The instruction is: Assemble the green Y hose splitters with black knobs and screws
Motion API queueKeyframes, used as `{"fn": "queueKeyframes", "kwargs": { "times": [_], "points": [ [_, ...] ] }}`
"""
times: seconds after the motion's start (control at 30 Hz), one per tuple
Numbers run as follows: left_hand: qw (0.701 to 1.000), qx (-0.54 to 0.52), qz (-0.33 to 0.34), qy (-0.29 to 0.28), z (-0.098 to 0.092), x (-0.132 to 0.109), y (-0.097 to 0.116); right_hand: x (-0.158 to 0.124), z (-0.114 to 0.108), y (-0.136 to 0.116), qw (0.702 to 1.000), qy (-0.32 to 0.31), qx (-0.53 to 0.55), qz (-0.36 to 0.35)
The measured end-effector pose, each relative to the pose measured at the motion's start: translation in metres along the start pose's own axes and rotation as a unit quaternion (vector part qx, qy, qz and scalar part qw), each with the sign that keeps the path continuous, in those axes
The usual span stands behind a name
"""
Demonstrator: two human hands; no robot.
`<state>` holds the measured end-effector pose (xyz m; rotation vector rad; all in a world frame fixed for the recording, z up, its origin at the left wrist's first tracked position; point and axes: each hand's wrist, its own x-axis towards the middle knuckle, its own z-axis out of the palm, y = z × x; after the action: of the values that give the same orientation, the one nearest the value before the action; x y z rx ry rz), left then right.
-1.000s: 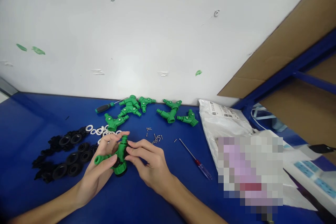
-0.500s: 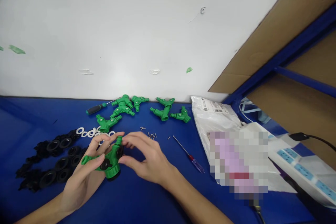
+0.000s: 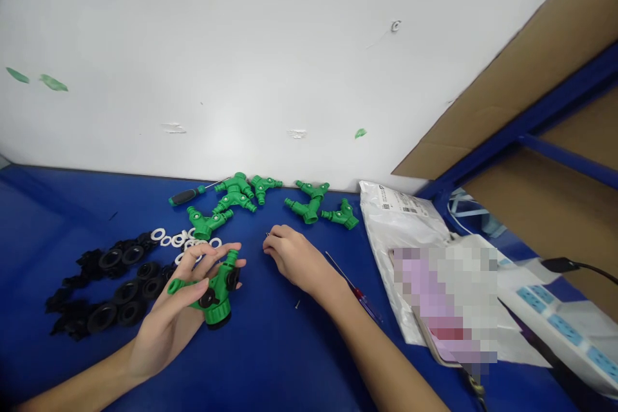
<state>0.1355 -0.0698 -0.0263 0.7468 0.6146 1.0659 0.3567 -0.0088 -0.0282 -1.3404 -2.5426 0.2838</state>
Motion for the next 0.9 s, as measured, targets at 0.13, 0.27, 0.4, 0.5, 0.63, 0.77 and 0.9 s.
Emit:
{"fn": "queueKeyframes", "kwargs": {
  "times": [0.13, 0.27, 0.4, 0.5, 0.63, 0.77, 0.9],
  "points": [
    [1.0, -0.002, 0.0, 0.0, 0.0, 0.0, 0.0, 0.0, 0.003, -0.004, 0.999, 0.001, -0.036, -0.001],
    [1.0, 0.001, 0.002, 0.007, 0.001, 0.001, 0.001, -0.003, 0.003, -0.008, 0.999, 0.006, -0.047, 0.002],
    [1.0, -0.001, 0.003, 0.014, 0.002, 0.002, 0.002, -0.009, -0.003, -0.012, 0.999, 0.016, -0.027, 0.019],
    [1.0, -0.003, 0.006, 0.011, 0.001, 0.002, 0.001, -0.012, -0.007, -0.009, 0.999, 0.023, -0.015, 0.047],
    [1.0, -0.002, 0.005, 0.007, -0.001, 0.001, 0.0, -0.013, -0.008, -0.002, 0.997, 0.012, -0.037, 0.072],
    [1.0, -0.001, 0.002, 0.0, -0.001, 0.001, 0.002, -0.01, -0.006, 0.002, 0.993, 0.027, -0.047, 0.1],
    [1.0, 0.005, -0.002, 0.003, 0.001, 0.001, 0.002, -0.004, -0.004, 0.004, 0.992, 0.03, -0.053, 0.114]
  ]
}}
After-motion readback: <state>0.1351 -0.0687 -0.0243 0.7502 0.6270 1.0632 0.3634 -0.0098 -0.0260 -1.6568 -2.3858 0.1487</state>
